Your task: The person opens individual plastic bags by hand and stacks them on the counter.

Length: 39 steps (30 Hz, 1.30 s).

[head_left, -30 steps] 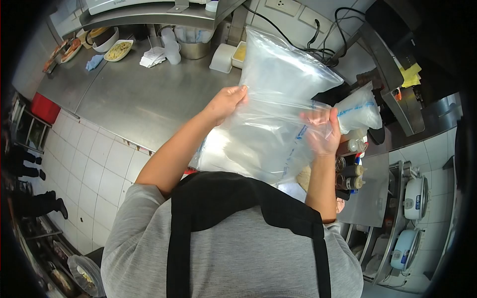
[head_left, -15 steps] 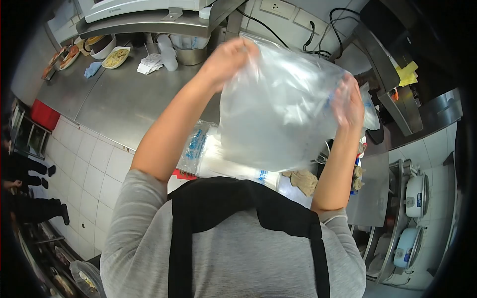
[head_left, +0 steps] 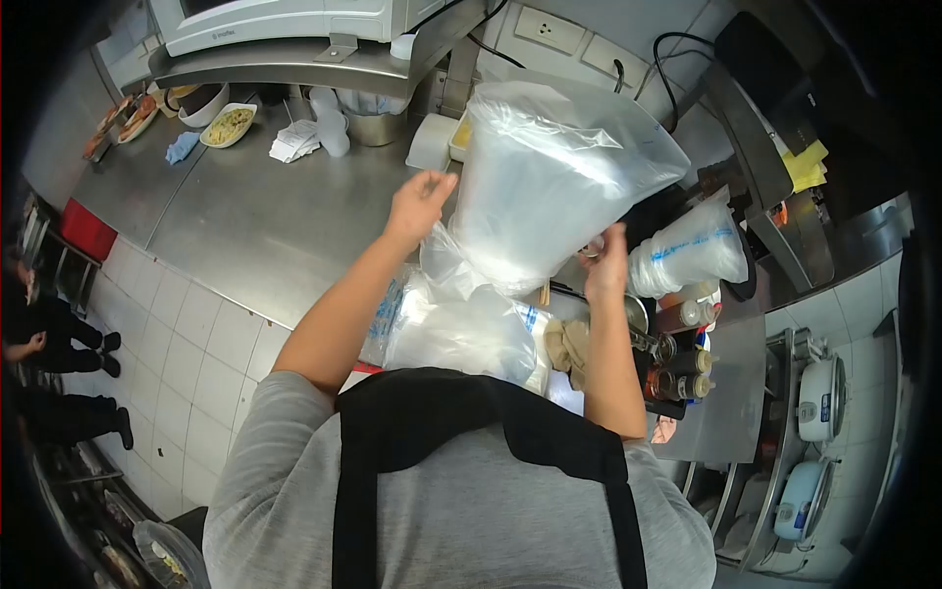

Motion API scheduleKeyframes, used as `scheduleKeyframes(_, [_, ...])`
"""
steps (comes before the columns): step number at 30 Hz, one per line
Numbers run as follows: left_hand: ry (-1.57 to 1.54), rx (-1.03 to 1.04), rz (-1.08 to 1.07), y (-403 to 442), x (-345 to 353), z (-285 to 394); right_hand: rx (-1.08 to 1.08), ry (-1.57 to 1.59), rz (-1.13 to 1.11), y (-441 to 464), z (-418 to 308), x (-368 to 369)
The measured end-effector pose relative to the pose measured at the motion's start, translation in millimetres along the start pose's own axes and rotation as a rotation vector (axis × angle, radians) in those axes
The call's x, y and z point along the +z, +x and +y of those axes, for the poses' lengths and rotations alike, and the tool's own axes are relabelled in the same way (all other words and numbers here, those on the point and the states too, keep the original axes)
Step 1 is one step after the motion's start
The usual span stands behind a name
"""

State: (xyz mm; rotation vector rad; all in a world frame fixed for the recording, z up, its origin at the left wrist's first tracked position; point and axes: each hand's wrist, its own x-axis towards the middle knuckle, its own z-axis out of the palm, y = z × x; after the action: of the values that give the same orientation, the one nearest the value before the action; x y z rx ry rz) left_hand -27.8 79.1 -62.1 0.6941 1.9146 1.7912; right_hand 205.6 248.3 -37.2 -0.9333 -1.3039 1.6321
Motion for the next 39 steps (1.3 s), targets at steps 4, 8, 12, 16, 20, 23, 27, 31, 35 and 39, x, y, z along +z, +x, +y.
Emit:
scheduleKeyframes(4, [0.185, 0.290, -0.195, -17.2, 5.1, 54.2, -0.583, 0.005, -0.141, -19.1, -21.4, 37.9])
scheduleKeyframes(8, [0.446, 0.460, -0.228, -15.3, 15.1, -30.6, -0.706, -0.327, -0.014, -5.3, 27.6, 36.2])
scheduleKeyframes(12, [0.612, 0.156, -0.213, -44.5, -2.8, -2.4, -0.848, -0.285, -0.015, -17.0, 27.0, 22.2])
scheduleKeyframes(16, [0.245, 0.529, -0.229, -76.7, -12.6, 61.8, -0.969, -0.259, -0.036, -52.9, -22.0, 16.5])
scheduleKeyframes(20, [0.148, 1.041, -0.301, -115.0, -5.2, 147.8, -0.898, -0.388, -0.769, -98.8, -100.3, 60.0])
scheduleKeyframes(23, [0.104, 1.231, -0.290, -124.7, -20.2, 177.3, -0.781, -0.535, -1.052, -98.2, -111.8, 64.2])
scheduleKeyframes(27, [0.070, 1.004, -0.209, -112.5, -49.5, 167.7, -0.430, -0.436, -0.903, -83.1, -114.6, 35.2])
scheduleKeyframes(31, [-0.092, 0.811, -0.097, -101.1, -60.0, 141.3, -0.446, -0.444, -0.668, -92.7, -107.8, 33.9])
scheduleKeyframes(35, [-0.235, 0.664, -0.078, -95.3, -63.4, 119.5, -0.222, -0.235, -0.634, -71.1, -94.3, 5.1])
scheduleKeyframes(39, [-0.149, 0.515, -0.096, -90.8, -60.6, 100.6, -0.173, 0.118, -0.509, -72.8, -88.7, 6.6])
